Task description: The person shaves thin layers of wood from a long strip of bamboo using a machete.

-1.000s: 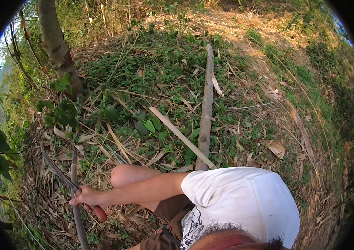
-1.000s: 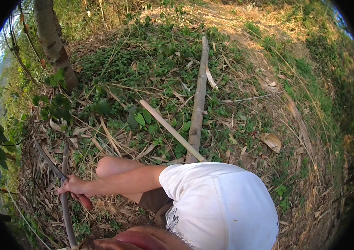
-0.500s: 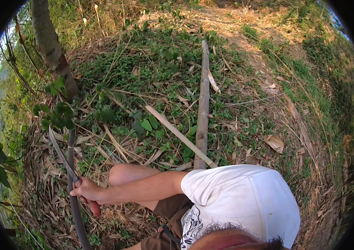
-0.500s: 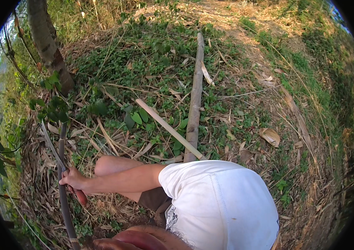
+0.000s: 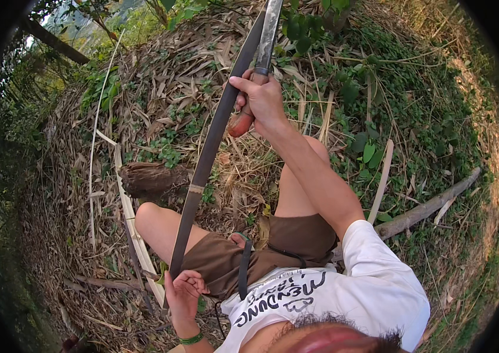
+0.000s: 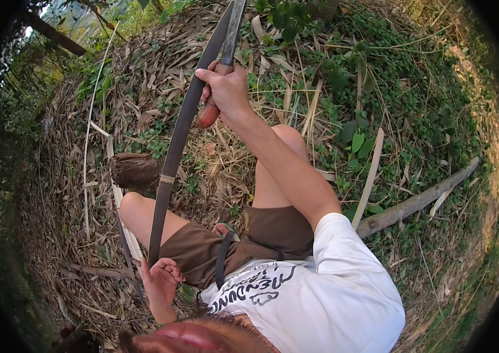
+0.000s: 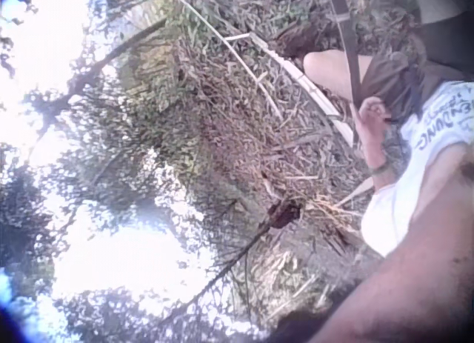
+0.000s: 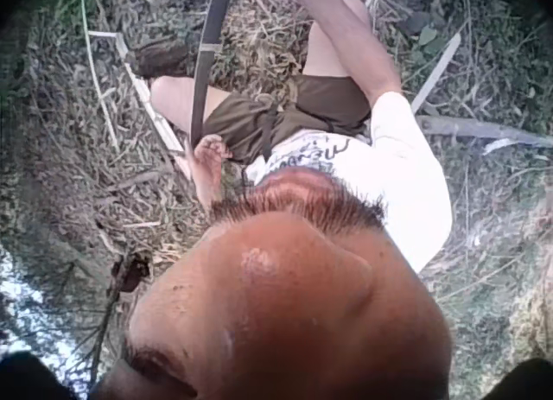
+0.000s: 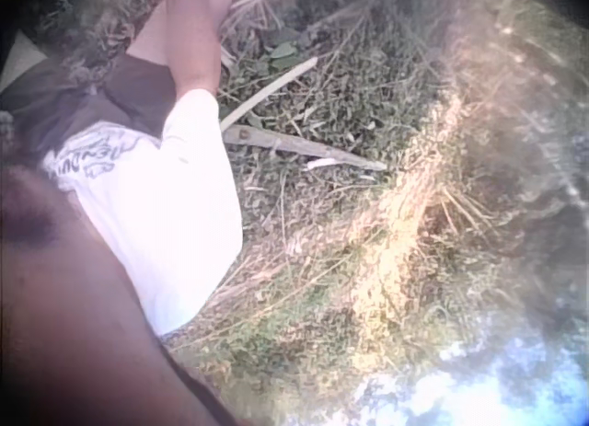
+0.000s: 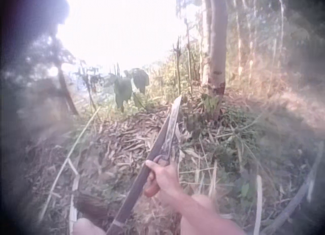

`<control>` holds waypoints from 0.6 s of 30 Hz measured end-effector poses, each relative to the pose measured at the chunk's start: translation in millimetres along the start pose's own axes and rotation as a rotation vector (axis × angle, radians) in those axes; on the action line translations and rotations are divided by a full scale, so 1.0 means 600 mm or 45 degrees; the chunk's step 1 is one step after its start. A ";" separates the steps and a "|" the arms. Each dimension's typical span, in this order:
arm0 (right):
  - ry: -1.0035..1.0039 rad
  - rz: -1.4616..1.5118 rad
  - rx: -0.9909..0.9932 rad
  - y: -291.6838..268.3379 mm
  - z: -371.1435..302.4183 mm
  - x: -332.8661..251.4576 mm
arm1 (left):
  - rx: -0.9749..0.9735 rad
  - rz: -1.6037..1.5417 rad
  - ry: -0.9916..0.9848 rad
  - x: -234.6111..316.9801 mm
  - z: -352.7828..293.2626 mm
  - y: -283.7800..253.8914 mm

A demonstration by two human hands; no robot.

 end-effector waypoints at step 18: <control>-0.176 -0.605 -0.669 0.055 0.018 0.001 | -0.008 0.502 0.378 0.050 0.105 0.109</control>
Point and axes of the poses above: each hand's wrist, its own z-axis towards the middle knuckle, its own y-axis out of the palm, x = y × z, the point moved 2 cm from there along z, towards the middle knuckle, and after that the axes turned 15 degrees about z, right-handed, at the moved point
